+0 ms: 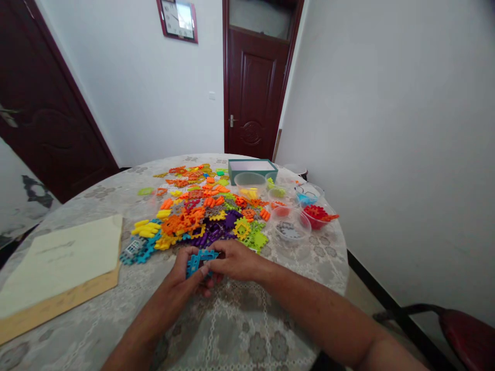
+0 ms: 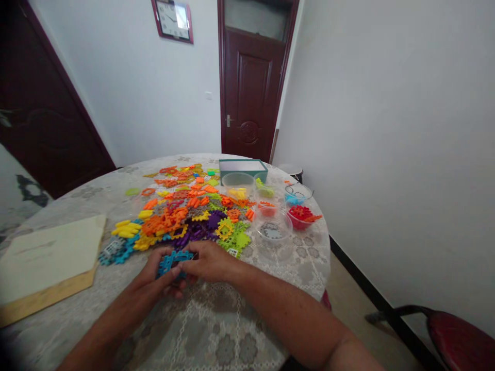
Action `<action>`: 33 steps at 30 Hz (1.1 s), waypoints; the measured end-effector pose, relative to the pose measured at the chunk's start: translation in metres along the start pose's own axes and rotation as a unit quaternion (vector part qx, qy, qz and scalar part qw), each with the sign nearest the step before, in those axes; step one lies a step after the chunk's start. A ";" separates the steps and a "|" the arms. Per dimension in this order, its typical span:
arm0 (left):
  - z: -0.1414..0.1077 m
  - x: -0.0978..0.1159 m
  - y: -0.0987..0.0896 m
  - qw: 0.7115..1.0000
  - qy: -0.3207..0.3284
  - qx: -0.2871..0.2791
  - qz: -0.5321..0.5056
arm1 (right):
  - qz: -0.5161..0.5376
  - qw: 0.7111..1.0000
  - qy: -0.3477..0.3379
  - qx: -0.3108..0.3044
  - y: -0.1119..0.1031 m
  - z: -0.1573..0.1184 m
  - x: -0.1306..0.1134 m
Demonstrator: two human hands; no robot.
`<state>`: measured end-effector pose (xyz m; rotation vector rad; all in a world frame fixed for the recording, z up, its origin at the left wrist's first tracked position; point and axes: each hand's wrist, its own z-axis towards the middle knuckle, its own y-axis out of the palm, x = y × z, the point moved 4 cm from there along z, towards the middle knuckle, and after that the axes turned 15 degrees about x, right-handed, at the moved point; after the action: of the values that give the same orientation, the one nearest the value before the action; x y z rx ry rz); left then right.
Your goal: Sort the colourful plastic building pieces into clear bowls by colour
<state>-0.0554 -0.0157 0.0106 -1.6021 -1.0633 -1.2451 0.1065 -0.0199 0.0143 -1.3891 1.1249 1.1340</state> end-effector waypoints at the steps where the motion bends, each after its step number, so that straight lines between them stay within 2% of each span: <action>1: -0.002 0.002 0.001 1.000 -0.004 -0.013 -0.014 | 0.006 1.000 0.004 -0.008 0.000 -0.001 -0.002; 4: -0.006 0.007 0.004 0.998 -0.002 -0.056 -0.031 | -0.015 0.998 -0.013 -0.053 -0.008 -0.006 -0.012; 6: -0.005 0.006 0.004 0.998 0.009 -0.068 -0.014 | -0.066 0.995 -0.042 -0.062 -0.027 -0.011 -0.024; 7: -0.004 0.004 0.003 0.998 0.013 -0.066 -0.003 | -0.101 0.992 -0.061 -0.041 -0.042 -0.014 -0.031; 9: 0.001 -0.003 0.002 0.998 0.013 -0.051 0.017 | -0.171 0.980 -0.094 0.047 -0.083 -0.020 -0.047; 10: 0.003 -0.007 0.001 0.999 0.010 -0.040 0.025 | -0.211 0.964 -0.114 0.116 -0.110 -0.022 -0.057; 12: 0.007 -0.013 -0.001 0.999 0.005 -0.021 0.036 | -0.239 0.944 -0.126 0.189 -0.165 -0.024 -0.072; 13: 0.009 -0.015 -0.002 0.999 0.004 -0.012 0.040 | -0.264 0.928 -0.130 0.231 -0.195 -0.023 -0.078; 14: 0.010 -0.017 -0.002 0.999 0.005 -0.005 0.043 | -0.338 0.889 -0.116 0.285 -0.225 -0.021 -0.083; 16: 0.012 -0.018 -0.003 0.999 0.010 0.005 0.049 | -0.485 0.787 -0.031 0.380 -0.281 -0.017 -0.087; 18: 0.014 -0.018 -0.004 0.998 0.019 0.013 0.055 | -0.523 0.742 0.013 0.419 -0.321 -0.011 -0.087; 20: 0.015 -0.018 -0.004 0.997 0.024 0.022 0.063 | -0.541 0.720 0.044 0.433 -0.345 -0.007 -0.082; 24: 0.013 -0.016 -0.006 0.997 0.031 0.031 0.065 | -0.562 0.698 0.083 0.436 -0.365 -0.004 -0.064; 28: 0.010 -0.014 -0.005 0.997 0.036 0.028 0.062 | -0.573 0.683 0.066 0.448 -0.361 -0.004 -0.063; 30: 0.009 -0.013 -0.004 0.997 0.039 0.029 0.057 | -0.563 0.681 0.001 0.468 -0.337 -0.011 -0.072; 31: 0.008 -0.013 -0.003 0.997 0.041 0.029 0.056 | -0.545 0.684 -0.054 0.482 -0.317 -0.019 -0.078; 32: 0.008 -0.012 -0.002 0.997 0.044 0.029 0.057 | -0.511 0.704 -0.122 0.479 -0.291 -0.031 -0.082; 33: 0.007 -0.011 -0.002 0.997 0.047 0.028 0.060 | -0.472 0.737 -0.170 0.454 -0.260 -0.047 -0.083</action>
<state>-0.0566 -0.0096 -0.0010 -1.5261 -0.9213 -1.1891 0.3555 -0.0372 0.1335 -0.6945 0.4108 0.0003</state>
